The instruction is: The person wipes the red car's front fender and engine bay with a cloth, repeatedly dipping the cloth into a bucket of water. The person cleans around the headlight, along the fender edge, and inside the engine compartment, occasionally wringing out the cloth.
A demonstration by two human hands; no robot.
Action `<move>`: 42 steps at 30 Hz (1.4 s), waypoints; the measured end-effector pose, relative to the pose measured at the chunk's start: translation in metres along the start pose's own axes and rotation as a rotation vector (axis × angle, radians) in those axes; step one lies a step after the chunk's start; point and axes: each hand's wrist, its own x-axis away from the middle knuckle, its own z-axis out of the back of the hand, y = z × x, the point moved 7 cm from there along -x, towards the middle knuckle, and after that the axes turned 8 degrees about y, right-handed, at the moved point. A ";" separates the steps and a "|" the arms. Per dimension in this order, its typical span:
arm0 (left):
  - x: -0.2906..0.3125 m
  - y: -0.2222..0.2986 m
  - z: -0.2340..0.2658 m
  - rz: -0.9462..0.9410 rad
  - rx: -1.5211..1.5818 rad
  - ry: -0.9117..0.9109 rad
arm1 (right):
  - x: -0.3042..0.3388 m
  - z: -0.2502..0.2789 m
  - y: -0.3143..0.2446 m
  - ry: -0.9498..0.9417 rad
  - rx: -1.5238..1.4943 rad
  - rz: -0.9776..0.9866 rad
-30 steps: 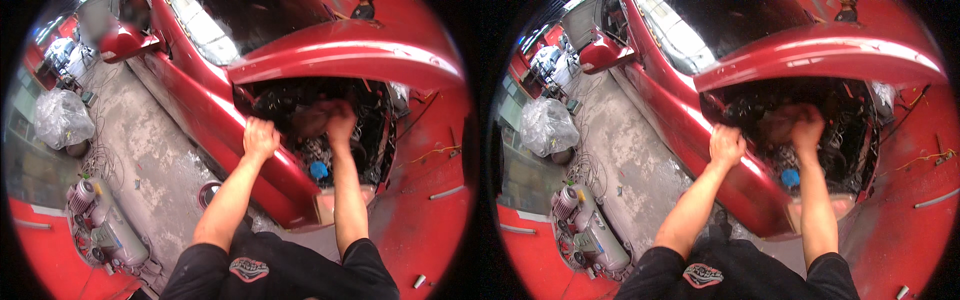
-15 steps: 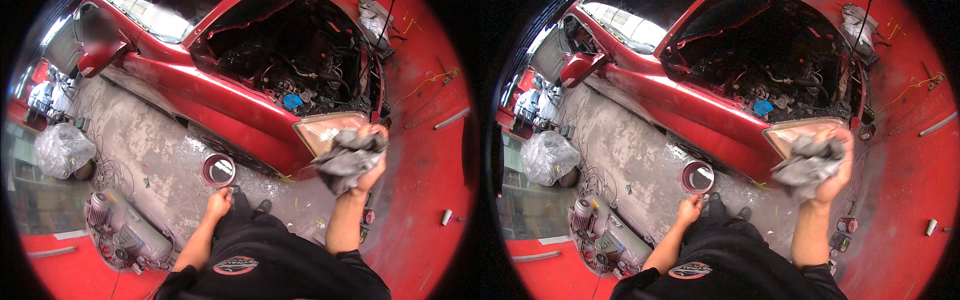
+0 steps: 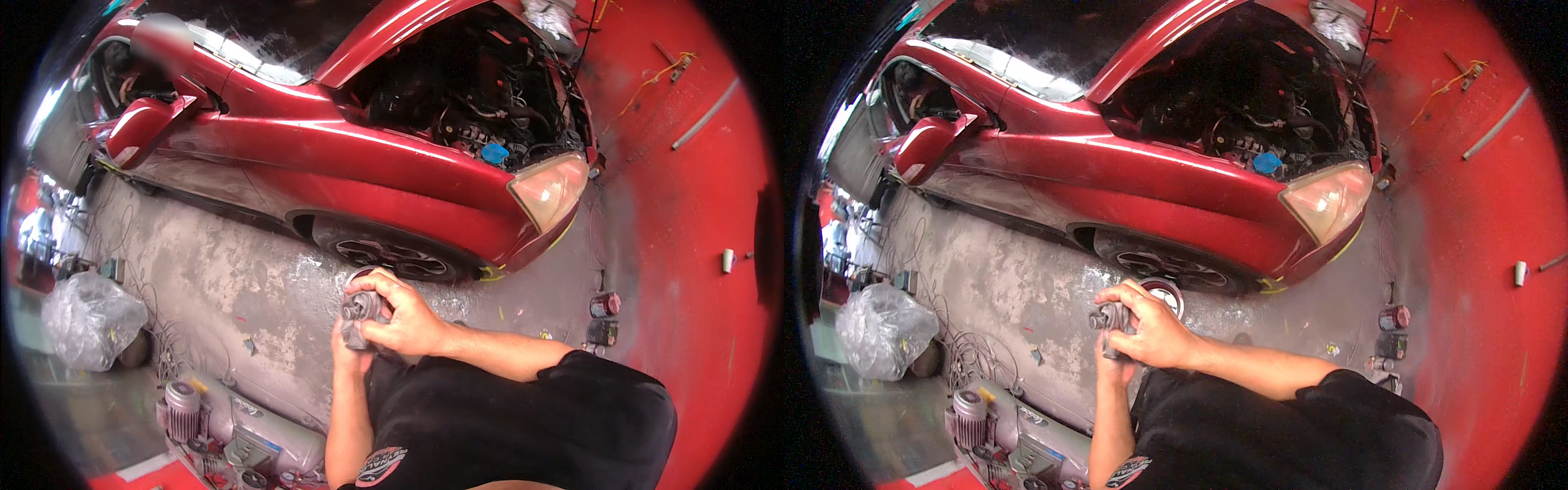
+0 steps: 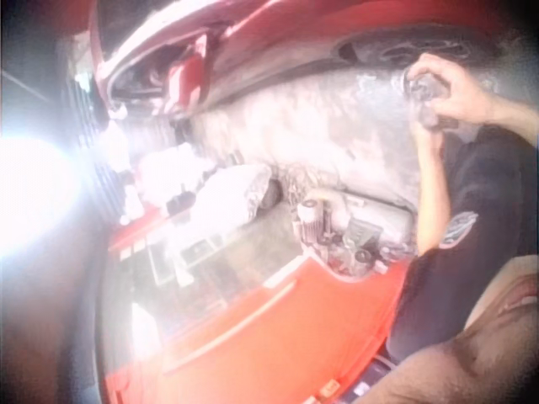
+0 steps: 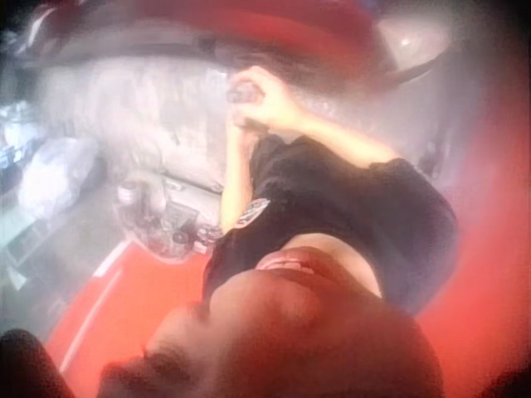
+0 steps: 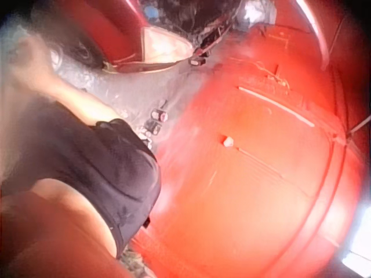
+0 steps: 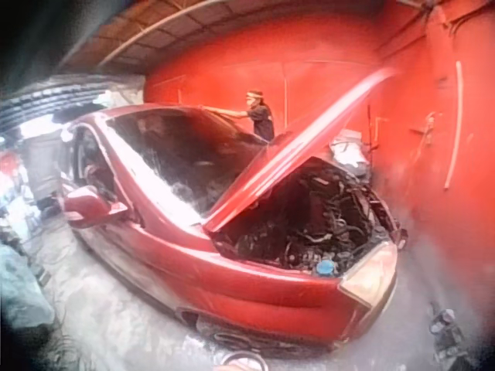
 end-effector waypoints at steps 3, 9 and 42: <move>0.011 0.077 0.007 -0.139 -0.232 0.098 | -0.016 -0.017 0.011 0.204 0.145 0.119; 0.007 0.091 -0.101 -0.309 -0.692 -0.433 | -0.040 0.003 0.061 0.404 -0.524 -0.425; 0.100 -0.130 0.293 0.350 -0.987 1.263 | -0.408 0.179 0.179 -0.307 1.080 0.336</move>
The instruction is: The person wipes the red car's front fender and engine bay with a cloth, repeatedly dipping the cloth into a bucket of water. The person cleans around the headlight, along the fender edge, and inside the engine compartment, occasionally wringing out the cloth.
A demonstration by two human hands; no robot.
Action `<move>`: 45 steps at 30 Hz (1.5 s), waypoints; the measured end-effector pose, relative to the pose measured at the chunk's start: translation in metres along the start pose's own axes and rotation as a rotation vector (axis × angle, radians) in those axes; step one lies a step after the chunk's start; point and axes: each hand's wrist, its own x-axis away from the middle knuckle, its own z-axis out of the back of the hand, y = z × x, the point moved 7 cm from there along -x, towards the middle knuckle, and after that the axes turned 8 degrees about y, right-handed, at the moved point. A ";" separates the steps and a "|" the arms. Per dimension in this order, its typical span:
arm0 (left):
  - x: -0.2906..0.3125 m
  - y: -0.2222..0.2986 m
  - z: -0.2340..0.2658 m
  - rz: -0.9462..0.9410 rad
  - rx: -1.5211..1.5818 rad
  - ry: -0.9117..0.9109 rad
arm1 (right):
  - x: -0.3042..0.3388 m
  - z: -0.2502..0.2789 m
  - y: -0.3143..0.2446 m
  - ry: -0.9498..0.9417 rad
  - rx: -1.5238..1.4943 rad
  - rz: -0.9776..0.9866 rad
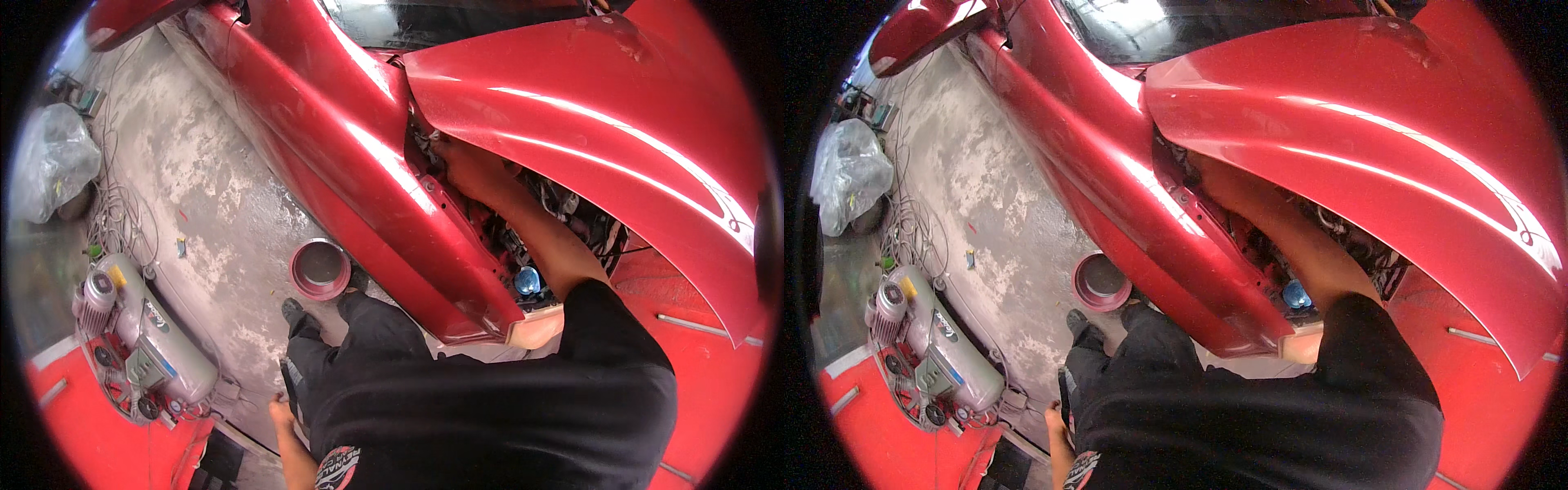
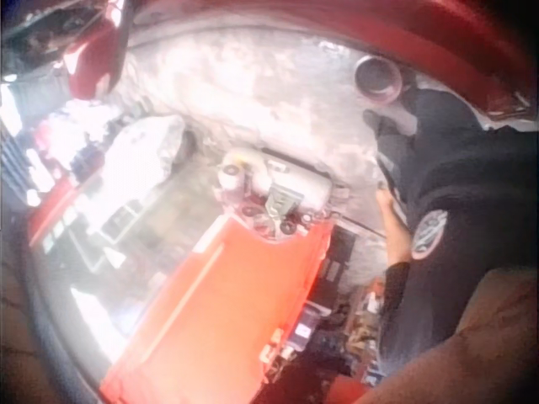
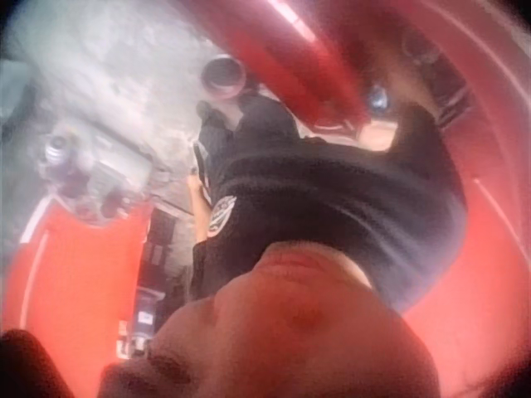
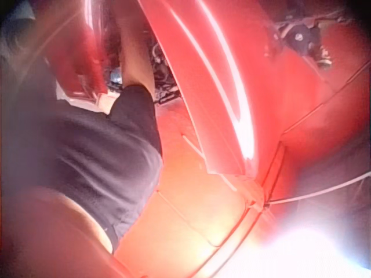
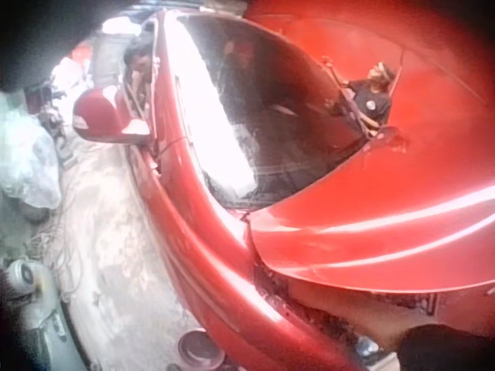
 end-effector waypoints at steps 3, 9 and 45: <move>0.002 0.049 0.012 -0.128 0.251 0.041 | 0.004 0.009 -0.015 -0.060 0.086 0.116; 0.011 0.101 0.049 -0.213 0.373 0.142 | 0.001 0.064 -0.017 -0.343 -0.131 -0.048; 0.041 -0.078 0.015 -0.027 0.062 0.161 | -0.006 -0.002 -0.011 -0.067 0.373 0.589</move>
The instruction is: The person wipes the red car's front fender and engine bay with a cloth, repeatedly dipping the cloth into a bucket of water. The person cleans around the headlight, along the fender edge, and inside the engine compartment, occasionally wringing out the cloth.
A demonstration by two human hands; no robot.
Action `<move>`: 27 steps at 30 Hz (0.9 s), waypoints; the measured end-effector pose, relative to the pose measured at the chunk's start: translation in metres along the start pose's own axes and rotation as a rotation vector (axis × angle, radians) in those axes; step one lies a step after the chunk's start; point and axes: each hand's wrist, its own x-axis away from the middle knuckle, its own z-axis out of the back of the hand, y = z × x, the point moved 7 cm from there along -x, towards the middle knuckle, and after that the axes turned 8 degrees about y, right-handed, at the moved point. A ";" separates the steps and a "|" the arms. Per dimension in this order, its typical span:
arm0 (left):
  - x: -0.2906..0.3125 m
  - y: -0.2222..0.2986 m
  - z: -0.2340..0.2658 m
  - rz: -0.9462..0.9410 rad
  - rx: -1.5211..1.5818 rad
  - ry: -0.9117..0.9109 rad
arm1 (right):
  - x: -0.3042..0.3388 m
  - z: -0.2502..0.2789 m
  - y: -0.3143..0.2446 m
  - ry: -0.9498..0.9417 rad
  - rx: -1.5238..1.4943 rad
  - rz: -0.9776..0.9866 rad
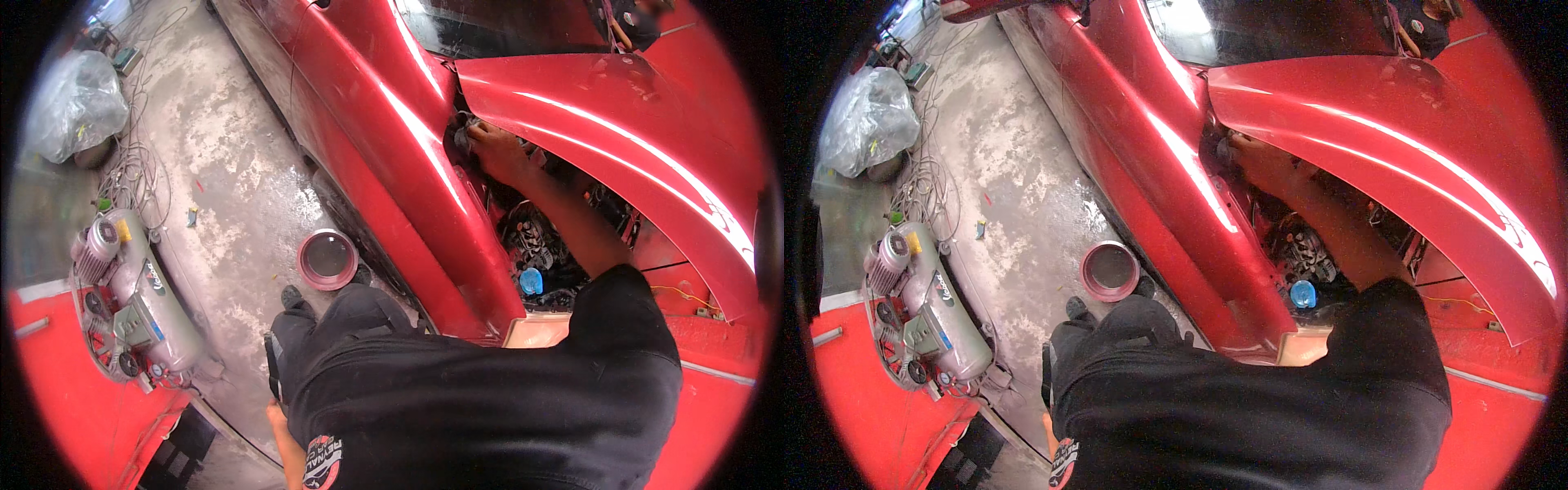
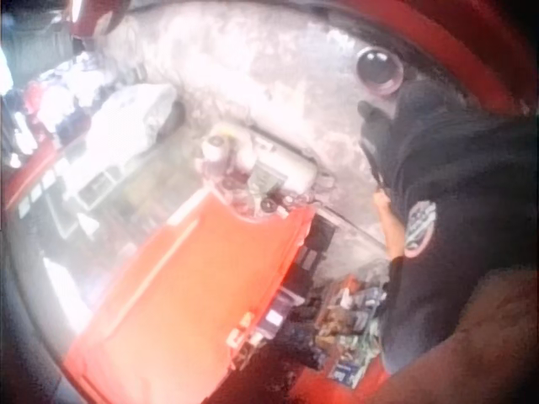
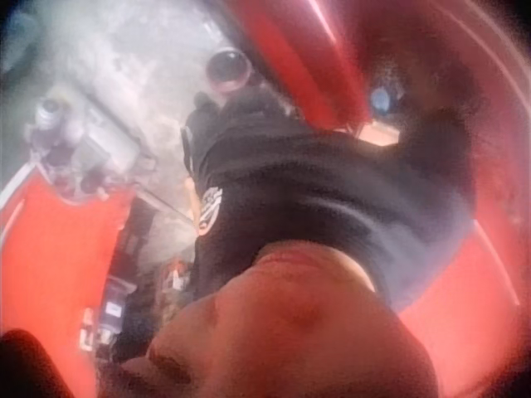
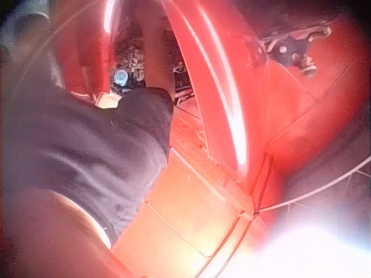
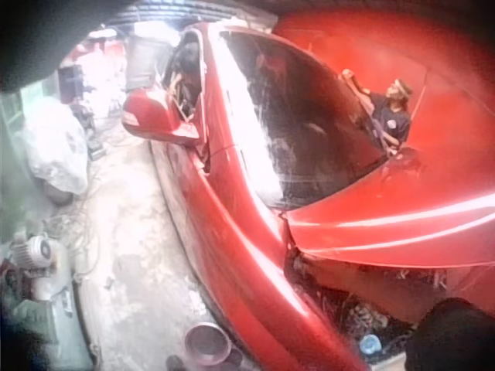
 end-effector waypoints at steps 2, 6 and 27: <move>-0.003 0.009 0.010 0.092 0.327 0.023 | -0.011 0.001 0.006 -0.052 0.096 0.058; 0.001 0.033 0.034 0.206 0.525 0.060 | -0.020 0.001 0.017 -0.051 0.033 -0.180; -0.010 0.073 0.020 0.026 0.196 0.085 | 0.037 0.009 -0.015 0.159 -0.222 -0.236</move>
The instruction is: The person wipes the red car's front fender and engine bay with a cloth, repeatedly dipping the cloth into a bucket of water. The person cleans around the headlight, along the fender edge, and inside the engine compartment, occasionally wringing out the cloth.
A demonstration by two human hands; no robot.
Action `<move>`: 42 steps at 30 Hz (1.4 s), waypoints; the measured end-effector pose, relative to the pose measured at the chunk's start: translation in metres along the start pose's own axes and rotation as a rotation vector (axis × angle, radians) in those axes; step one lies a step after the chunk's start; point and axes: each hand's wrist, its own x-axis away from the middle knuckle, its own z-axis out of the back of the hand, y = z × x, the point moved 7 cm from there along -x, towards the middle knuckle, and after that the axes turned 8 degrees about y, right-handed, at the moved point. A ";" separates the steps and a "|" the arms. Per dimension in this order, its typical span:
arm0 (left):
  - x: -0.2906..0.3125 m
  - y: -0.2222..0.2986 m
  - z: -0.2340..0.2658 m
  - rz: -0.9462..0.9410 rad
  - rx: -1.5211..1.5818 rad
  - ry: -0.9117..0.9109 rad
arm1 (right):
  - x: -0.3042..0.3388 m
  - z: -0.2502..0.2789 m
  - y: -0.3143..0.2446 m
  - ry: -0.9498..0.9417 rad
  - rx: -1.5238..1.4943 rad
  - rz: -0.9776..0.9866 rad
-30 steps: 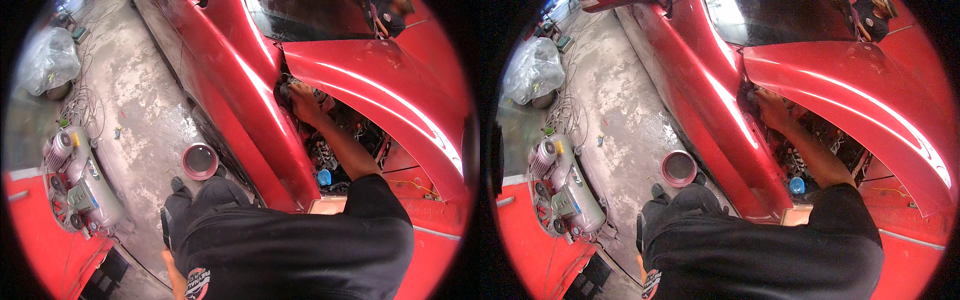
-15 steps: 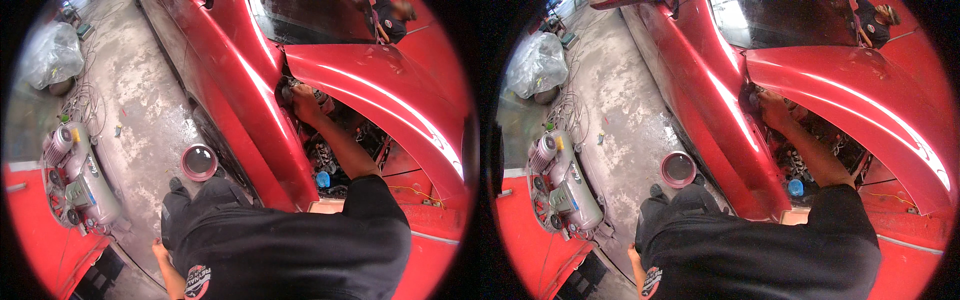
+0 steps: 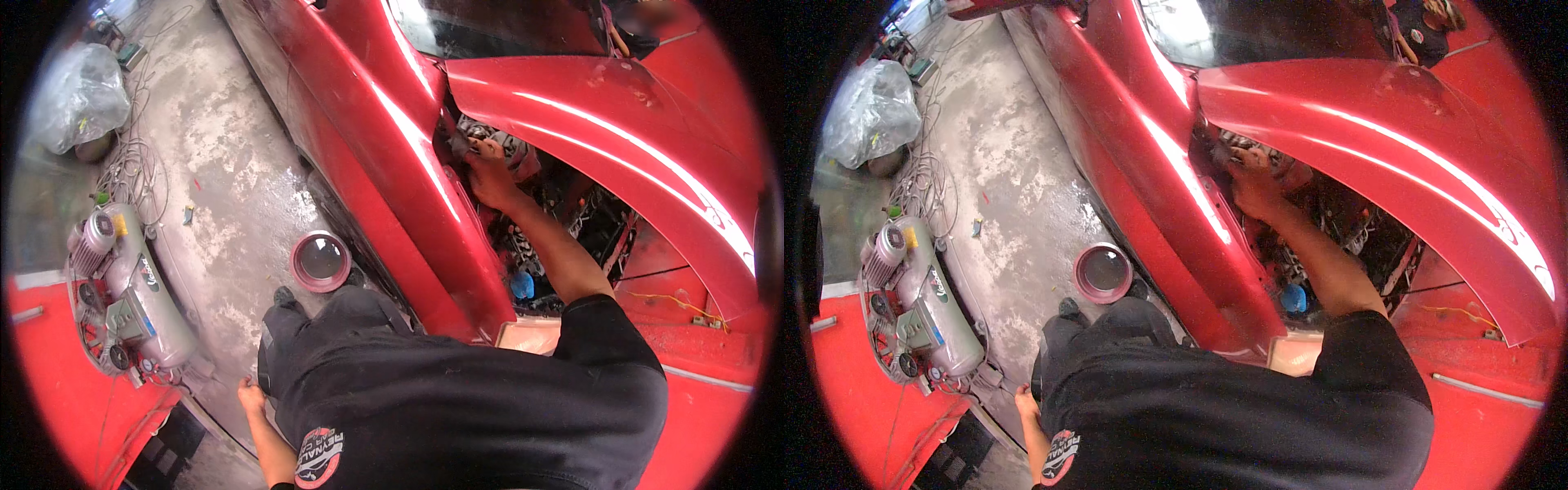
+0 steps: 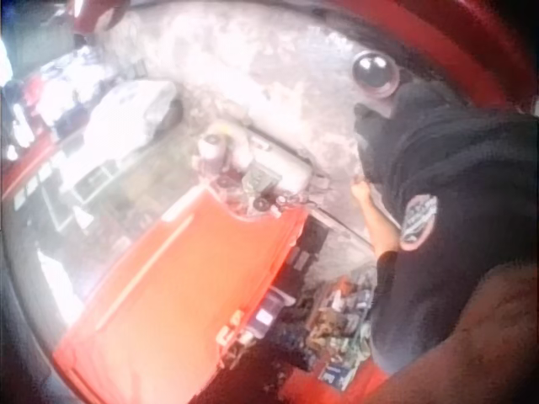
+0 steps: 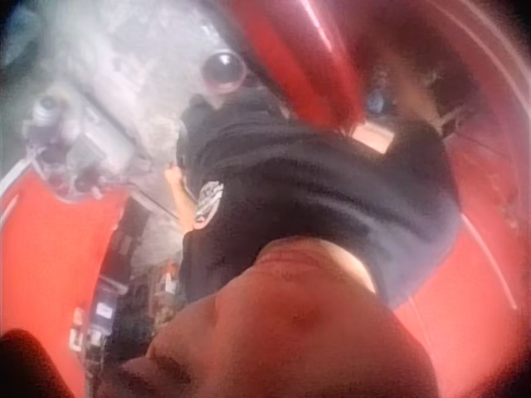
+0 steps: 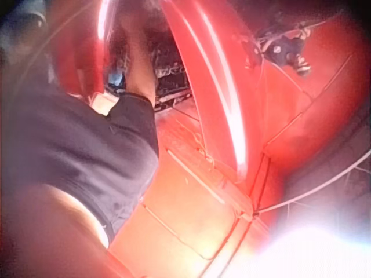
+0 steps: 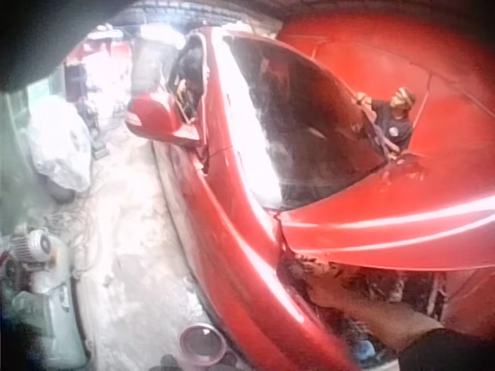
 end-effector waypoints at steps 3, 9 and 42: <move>-0.009 0.004 -0.009 -0.134 -0.049 -0.001 | 0.010 0.006 -0.003 -0.074 -0.013 -0.070; -0.027 -0.014 -0.039 0.028 0.114 -0.118 | -0.003 0.010 -0.014 -0.054 0.061 0.018; -0.061 -0.100 -0.034 -0.114 -0.103 -0.148 | -0.028 -0.015 0.006 0.134 0.109 -0.017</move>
